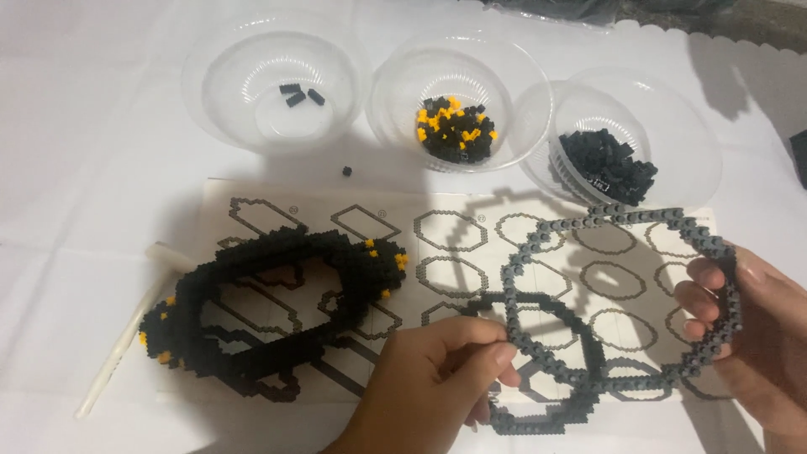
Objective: Assembling a model using small interlocking plastic blocks and a small mallet while following instructions.
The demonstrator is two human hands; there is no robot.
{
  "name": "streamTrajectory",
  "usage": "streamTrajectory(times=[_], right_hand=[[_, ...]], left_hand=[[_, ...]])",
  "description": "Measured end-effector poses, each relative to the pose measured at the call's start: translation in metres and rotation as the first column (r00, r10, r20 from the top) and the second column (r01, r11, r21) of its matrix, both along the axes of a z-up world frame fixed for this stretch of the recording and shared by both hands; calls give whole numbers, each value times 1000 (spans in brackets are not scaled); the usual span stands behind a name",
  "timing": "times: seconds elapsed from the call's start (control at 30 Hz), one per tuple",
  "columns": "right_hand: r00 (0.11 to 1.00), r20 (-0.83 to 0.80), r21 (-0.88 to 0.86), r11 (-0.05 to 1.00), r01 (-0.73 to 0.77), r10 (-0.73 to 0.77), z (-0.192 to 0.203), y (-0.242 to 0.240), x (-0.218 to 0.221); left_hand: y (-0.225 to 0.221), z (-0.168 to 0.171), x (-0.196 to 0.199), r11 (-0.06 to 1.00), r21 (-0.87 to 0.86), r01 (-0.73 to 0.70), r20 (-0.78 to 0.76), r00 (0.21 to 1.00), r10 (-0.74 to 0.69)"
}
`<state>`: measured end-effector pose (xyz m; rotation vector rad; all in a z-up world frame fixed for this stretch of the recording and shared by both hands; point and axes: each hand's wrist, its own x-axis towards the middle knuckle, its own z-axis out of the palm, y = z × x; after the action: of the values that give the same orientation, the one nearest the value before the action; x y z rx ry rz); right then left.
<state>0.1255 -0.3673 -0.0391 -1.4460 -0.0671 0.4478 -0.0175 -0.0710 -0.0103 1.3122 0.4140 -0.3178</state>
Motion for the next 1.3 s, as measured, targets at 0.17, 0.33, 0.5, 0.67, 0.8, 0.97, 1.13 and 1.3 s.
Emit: streamTrajectory(times=[0.17,0.33,0.5,0.67,0.8,0.97,1.13,1.3], right_hand=[[1000,-8,108,994,28,-27,5,8,-5],[999,36,137,990,16,-21,5,8,-6],[999,39,137,990,26,-31,12,17,-11],[999,31,161,987,25,-30,14,19,-12],[1000,15,178,984,22,-25,15,19,-13],[998,-24,207,977,58,-54,7,17,-15],[988,-80,105,985,140,-132,8,24,-22],[992,-53,151,981,121,-114,-3,18,-24]], left_hand=[[-1,3,1,1000,-25,-9,-11,1000,9],[0,9,3,999,-33,-28,-142,990,23],[-1,9,3,997,-47,-53,-134,990,46],[-1,10,3,996,-52,-76,-129,989,68],[-2,10,3,994,-62,-89,-116,990,82],[-3,15,2,997,-78,13,-148,989,-24],[-3,24,5,988,-151,42,-293,952,-86],[-2,29,5,993,-116,7,-323,945,-44]])
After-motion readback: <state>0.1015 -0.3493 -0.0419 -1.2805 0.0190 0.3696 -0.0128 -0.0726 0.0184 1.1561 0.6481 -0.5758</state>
